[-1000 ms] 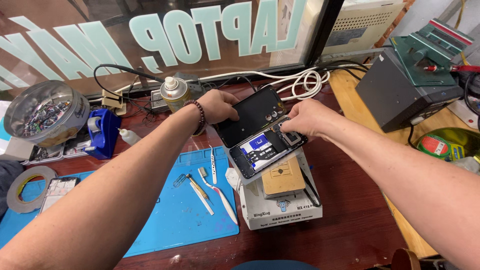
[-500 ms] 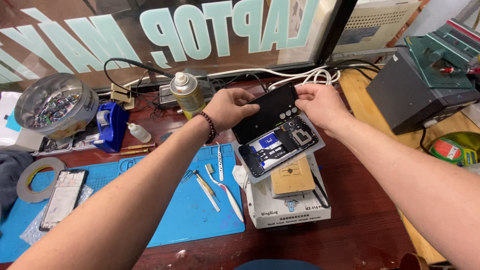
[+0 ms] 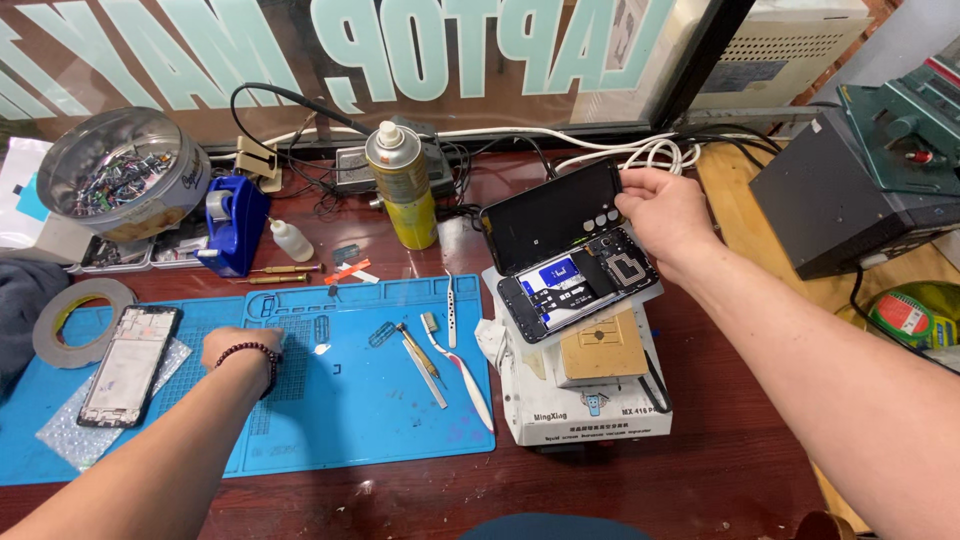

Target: The person uses a small wooden stick to press and align internal components on a disassembled smartphone. They then place the back cover onto the phone, press the edges to secure it, and inspect the assembled device.

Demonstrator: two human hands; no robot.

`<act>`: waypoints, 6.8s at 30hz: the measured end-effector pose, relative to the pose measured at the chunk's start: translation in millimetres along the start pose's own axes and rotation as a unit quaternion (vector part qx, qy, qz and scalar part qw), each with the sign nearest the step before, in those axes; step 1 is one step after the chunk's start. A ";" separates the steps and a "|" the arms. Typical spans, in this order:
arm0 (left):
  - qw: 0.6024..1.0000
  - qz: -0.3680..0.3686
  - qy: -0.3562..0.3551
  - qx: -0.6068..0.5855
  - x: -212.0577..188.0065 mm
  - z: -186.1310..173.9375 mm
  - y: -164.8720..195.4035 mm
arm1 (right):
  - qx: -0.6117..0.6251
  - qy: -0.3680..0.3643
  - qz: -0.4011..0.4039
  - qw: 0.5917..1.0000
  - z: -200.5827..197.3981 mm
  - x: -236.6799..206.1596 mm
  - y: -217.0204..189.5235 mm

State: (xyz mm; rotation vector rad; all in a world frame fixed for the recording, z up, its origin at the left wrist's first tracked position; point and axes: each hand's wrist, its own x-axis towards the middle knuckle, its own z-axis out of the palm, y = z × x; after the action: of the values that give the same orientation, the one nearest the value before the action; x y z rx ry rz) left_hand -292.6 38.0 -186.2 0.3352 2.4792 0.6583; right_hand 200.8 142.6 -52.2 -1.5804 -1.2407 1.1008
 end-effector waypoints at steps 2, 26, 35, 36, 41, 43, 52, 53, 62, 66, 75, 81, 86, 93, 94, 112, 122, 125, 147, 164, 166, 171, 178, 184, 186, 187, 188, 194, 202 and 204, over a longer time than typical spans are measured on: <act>0.987 0.027 0.057 0.149 19.0 5.7 -14.3 | 0.009 0.016 -0.019 1.000 4.0 -2.4 1.6; 0.908 0.277 -0.223 -0.221 -112.5 -19.8 109.2 | -0.012 -0.036 -0.017 0.999 -11.0 6.3 2.5; 0.781 0.494 -0.380 -0.028 -247.1 30.5 219.7 | -0.002 -0.074 -0.042 0.996 -5.4 17.6 14.8; 0.781 0.503 -0.371 0.001 -250.4 43.1 223.3 | -0.004 -0.075 -0.053 0.996 -4.2 18.3 16.2; 0.755 0.550 -0.331 0.131 -244.1 79.9 231.6 | 0.025 -0.089 -0.054 0.994 0.3 14.9 14.6; 0.756 0.562 -0.290 0.171 -242.7 82.8 230.7 | 0.004 -0.092 -0.111 0.990 0.3 10.9 5.6; 0.758 0.593 -0.210 0.173 -266.0 70.3 217.3 | -0.040 -0.116 -0.011 0.992 9.6 -20.4 -56.6; 0.761 0.590 -0.210 0.168 -268.1 69.5 216.1 | -0.024 -0.145 0.044 0.988 12.1 -23.4 -59.7; 0.772 0.582 -0.194 0.163 -278.3 67.0 207.0 | 0.005 -0.159 0.062 0.985 25.2 -31.1 -56.7; 0.766 0.590 -0.189 0.170 -281.3 67.5 204.8 | -0.038 -0.133 0.087 0.987 27.2 -33.9 -55.1; 0.748 0.609 -0.197 0.179 -290.4 56.9 199.5 | 0.039 -0.147 0.126 0.980 27.5 -34.1 -49.6; 0.714 0.648 -0.208 0.166 -289.6 48.3 194.4 | 0.056 -0.103 0.110 0.987 -7.6 -25.8 -41.9; 0.716 0.661 -0.194 0.114 -281.6 51.7 192.4 | 0.003 -0.086 0.100 0.991 -39.8 -25.0 -33.7; 0.729 0.637 -0.180 0.175 -276.4 49.0 210.6 | 0.003 -0.104 0.120 0.987 -33.8 -26.0 -15.8; 0.730 0.632 -0.181 0.188 -277.4 48.0 211.8 | -0.007 -0.103 0.116 0.988 -32.0 -25.8 -14.5; 0.708 0.620 -0.168 0.295 -295.6 50.2 210.1 | -0.017 -0.072 0.149 0.986 -25.4 -29.2 -27.9; 0.715 0.625 -0.155 0.271 -303.0 54.8 204.8 | -0.088 -0.064 0.104 0.989 -12.4 -36.3 -22.9; 0.714 0.621 -0.150 0.285 -305.8 55.4 202.4 | -0.106 -0.057 0.087 0.989 -11.1 -39.1 -24.1; 0.718 0.608 -0.144 0.307 -309.6 60.0 203.6 | -0.131 -0.050 0.073 0.987 -8.3 -34.5 -12.5; 0.718 0.589 -0.167 0.332 -308.4 62.4 205.7 | -0.097 -0.129 0.243 0.956 -21.3 -5.0 -6.2; 0.719 0.585 -0.181 0.329 -307.5 62.9 206.8 | -0.136 -0.140 0.233 0.953 -20.3 -4.1 -6.6; 0.719 0.580 -0.172 0.342 -308.8 66.5 208.0 | -0.160 -0.154 0.161 0.962 -15.3 -7.5 -4.7; 0.725 0.582 -0.169 0.327 -312.3 65.8 207.8 | -0.117 -0.167 0.197 0.959 -17.3 -16.9 -12.6; 0.729 0.585 -0.190 0.300 -306.7 65.8 210.1 | -0.182 -0.128 0.173 0.959 -5.9 -20.8 -16.0; 0.731 0.574 -0.206 0.306 -302.4 70.4 213.0 | -0.211 -0.122 0.139 0.960 -3.2 -21.4 -14.3; 0.732 0.568 -0.213 0.309 -299.1 73.0 215.5 | -0.211 -0.123 0.115 0.963 -2.0 -21.3 -13.5; 0.733 0.574 -0.210 0.301 -295.4 75.7 217.2 | -0.209 -0.125 0.090 0.966 -1.4 -21.4 -12.7; 0.728 0.597 -0.222 0.254 -269.3 80.9 221.2 | -0.307 -0.085 0.039 0.947 1.0 -22.8 -8.9; 0.692 0.648 -0.220 0.227 -258.0 73.8 217.4 | -0.280 -0.086 0.027 0.956 -2.1 -21.4 6.4; 0.690 0.658 -0.225 0.200 -254.2 73.8 217.4 | -0.225 -0.105 0.030 0.968 -8.2 -21.5 11.2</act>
State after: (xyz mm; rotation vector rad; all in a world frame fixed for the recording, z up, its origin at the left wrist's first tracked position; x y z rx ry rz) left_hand -21.9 158.4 -14.4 2.2316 1.5033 0.3800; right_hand 208.8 118.9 -57.5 -1.8800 -1.6855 1.0979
